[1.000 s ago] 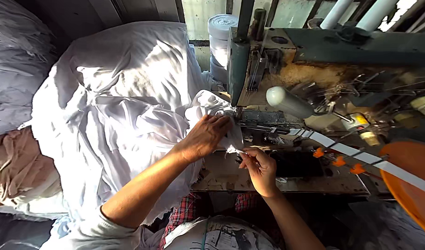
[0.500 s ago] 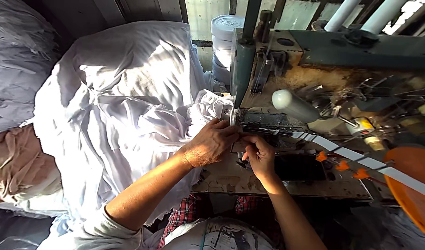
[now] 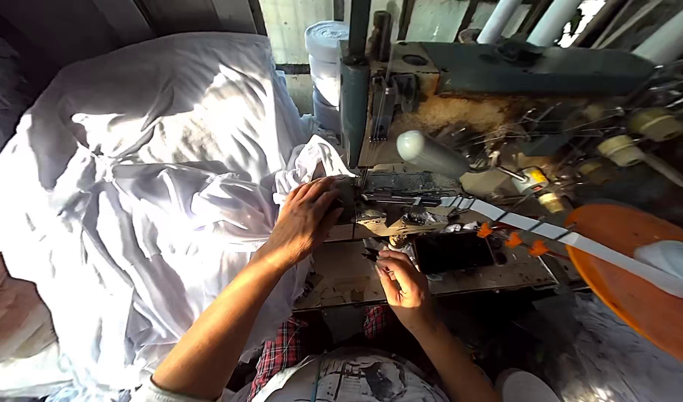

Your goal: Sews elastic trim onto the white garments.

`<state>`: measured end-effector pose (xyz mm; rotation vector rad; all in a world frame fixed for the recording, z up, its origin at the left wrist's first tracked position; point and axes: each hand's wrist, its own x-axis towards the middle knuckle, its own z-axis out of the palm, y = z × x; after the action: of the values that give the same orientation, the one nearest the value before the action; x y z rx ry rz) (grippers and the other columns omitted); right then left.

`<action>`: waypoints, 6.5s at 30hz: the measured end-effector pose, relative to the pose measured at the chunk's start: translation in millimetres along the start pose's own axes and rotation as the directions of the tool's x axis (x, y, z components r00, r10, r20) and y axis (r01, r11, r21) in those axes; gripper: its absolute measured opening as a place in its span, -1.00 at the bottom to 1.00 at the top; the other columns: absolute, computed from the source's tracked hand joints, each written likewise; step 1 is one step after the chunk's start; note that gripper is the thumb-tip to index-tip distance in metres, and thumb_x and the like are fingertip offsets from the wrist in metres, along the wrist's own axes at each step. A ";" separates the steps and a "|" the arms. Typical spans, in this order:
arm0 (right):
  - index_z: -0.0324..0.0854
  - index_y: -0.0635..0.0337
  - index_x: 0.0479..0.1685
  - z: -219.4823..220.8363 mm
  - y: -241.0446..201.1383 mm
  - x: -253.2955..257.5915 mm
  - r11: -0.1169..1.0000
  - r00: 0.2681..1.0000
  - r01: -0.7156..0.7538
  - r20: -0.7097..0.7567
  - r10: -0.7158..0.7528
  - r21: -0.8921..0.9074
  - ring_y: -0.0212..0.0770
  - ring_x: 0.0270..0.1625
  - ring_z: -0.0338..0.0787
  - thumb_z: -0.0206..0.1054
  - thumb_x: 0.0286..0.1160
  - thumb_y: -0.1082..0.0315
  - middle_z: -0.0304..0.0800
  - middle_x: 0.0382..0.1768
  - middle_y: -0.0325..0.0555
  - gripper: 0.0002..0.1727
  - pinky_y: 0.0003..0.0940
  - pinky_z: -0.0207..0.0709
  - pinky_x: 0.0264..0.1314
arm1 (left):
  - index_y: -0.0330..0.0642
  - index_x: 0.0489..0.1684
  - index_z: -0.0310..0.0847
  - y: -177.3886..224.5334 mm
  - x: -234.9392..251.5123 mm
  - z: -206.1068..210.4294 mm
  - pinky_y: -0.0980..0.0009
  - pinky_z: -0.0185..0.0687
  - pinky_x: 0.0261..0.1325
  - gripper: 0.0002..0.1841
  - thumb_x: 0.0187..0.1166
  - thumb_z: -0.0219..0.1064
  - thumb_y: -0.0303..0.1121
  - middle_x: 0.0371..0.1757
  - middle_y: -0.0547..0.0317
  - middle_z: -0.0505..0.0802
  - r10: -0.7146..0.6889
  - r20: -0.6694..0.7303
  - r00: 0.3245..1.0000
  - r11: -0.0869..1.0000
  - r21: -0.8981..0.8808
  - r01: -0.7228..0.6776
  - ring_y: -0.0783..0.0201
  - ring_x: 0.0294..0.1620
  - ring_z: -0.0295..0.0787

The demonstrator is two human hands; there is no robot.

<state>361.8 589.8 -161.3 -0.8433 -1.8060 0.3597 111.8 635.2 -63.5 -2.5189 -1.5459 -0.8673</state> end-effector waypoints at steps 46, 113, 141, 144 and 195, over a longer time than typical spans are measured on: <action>0.74 0.49 -0.22 -7.5 0.1 9.3 0.994 0.995 -0.060 -0.084 0.052 -0.094 -0.23 -0.21 0.88 0.18 0.60 0.41 0.84 -0.25 0.13 -0.71 -0.46 0.75 -0.05 | -0.31 -0.05 0.76 -5.8 -44.0 -119.3 0.04 0.75 0.00 -0.82 0.62 0.35 -0.38 -0.21 -0.03 0.86 -0.213 0.091 0.973 0.967 -0.123 0.223 0.10 -0.17 0.85; 0.68 0.41 0.26 149.1 -107.7 100.0 0.967 0.907 0.228 0.336 -0.255 0.117 0.22 0.35 0.73 0.40 0.51 0.25 0.72 0.29 0.29 -0.55 0.06 0.61 0.38 | -0.41 0.57 0.36 -131.3 -53.7 -266.1 0.03 0.52 0.49 -0.46 0.55 0.26 -0.57 0.55 -0.29 0.57 -0.717 -0.389 0.579 0.694 -0.316 0.647 -0.06 0.51 0.57; 0.69 0.10 0.02 16.2 -75.1 116.1 0.625 0.973 -0.221 0.129 0.190 0.748 -0.52 -0.32 0.79 0.14 0.70 0.51 0.83 -0.26 -0.45 -0.79 -0.55 0.76 -0.17 | -0.39 -0.12 0.75 -57.9 -99.6 -111.8 -0.31 0.50 0.28 -0.77 0.27 0.41 -0.56 -0.03 -0.27 0.85 -0.277 -0.312 0.909 0.891 0.272 0.364 -0.31 0.12 0.77; 0.71 0.14 0.00 9.1 -58.6 106.4 0.653 0.969 -0.228 0.106 0.222 0.722 -0.54 -0.28 0.79 0.14 0.70 0.52 0.83 -0.24 -0.46 -0.78 -0.58 0.74 -0.15 | -0.43 -0.28 0.73 -53.4 -112.2 -150.2 -0.26 0.62 0.11 -0.78 0.09 0.46 -0.73 -0.19 -0.24 0.84 -0.283 -0.175 0.943 0.956 0.024 0.292 -0.22 -0.03 0.81; 0.50 0.62 0.27 84.7 -57.0 27.0 0.447 0.861 -0.474 0.295 0.413 0.758 -0.49 0.13 0.79 0.39 0.47 0.57 0.82 0.05 0.00 -0.58 -0.53 0.64 0.32 | -0.14 -0.26 0.59 33.2 52.3 -38.5 0.70 0.51 -0.44 -0.90 0.63 0.23 -0.55 -0.57 0.45 0.73 0.045 0.332 0.942 0.540 -0.802 0.257 0.66 -0.56 0.60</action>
<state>258.5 580.8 -141.6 -0.5951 -1.1842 1.4774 140.7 648.0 2.2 -3.3835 -1.6324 -1.6318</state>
